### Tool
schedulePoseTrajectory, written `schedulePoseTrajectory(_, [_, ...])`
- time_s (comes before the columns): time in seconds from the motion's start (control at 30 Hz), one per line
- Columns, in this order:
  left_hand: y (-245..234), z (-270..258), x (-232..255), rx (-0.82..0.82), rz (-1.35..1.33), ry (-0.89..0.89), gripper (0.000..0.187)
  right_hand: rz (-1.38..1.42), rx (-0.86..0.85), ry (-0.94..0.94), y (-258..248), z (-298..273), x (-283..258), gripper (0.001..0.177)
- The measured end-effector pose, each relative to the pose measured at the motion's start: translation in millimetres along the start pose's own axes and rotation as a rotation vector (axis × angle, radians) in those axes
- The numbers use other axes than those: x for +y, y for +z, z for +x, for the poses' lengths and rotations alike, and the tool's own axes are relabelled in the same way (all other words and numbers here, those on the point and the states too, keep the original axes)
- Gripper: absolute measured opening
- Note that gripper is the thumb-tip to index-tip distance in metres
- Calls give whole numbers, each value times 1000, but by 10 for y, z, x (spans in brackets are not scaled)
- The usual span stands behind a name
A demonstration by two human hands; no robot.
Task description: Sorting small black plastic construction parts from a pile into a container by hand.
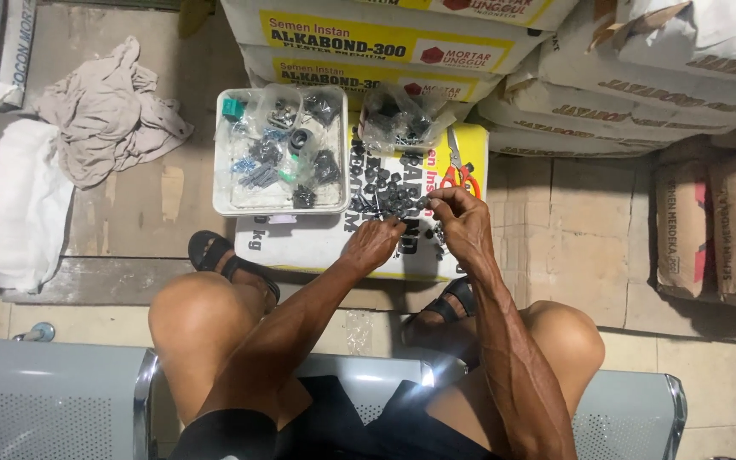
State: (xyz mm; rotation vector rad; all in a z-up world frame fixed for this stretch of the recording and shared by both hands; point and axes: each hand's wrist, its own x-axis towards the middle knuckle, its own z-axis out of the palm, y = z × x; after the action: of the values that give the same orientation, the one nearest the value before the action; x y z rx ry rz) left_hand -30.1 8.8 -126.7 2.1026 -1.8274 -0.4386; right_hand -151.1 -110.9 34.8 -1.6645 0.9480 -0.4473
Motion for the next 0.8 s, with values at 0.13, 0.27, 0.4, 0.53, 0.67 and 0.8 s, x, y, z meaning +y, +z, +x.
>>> schedulePoseTrajectory(0.13, [60,38,78,11,-35,-46,20,127,24,27,-12,-30,29,13])
schedulePoseTrajectory(0.27, [288,166,22,-31,-364,-281,15,213,-5,24,-50,-1,-3,15])
schedulePoseTrajectory(0.4, [-613,209,316,270,-1075,-607,11,322,-102,-49,-144,-29,-130,35])
schedulePoseTrajectory(0.53, [-1171,286,335,427,-1609,-650,23,207,-137,-76,-95,-95,-280,26])
schedulePoseTrajectory(0.67, [-1243,262,312,467,-1657,-620,20,194,-102,-95,11,-146,-248,22])
schedulePoseTrajectory(0.8, [-1173,224,304,457,-1645,-613,21,177,-107,-115,27,-143,-243,21])
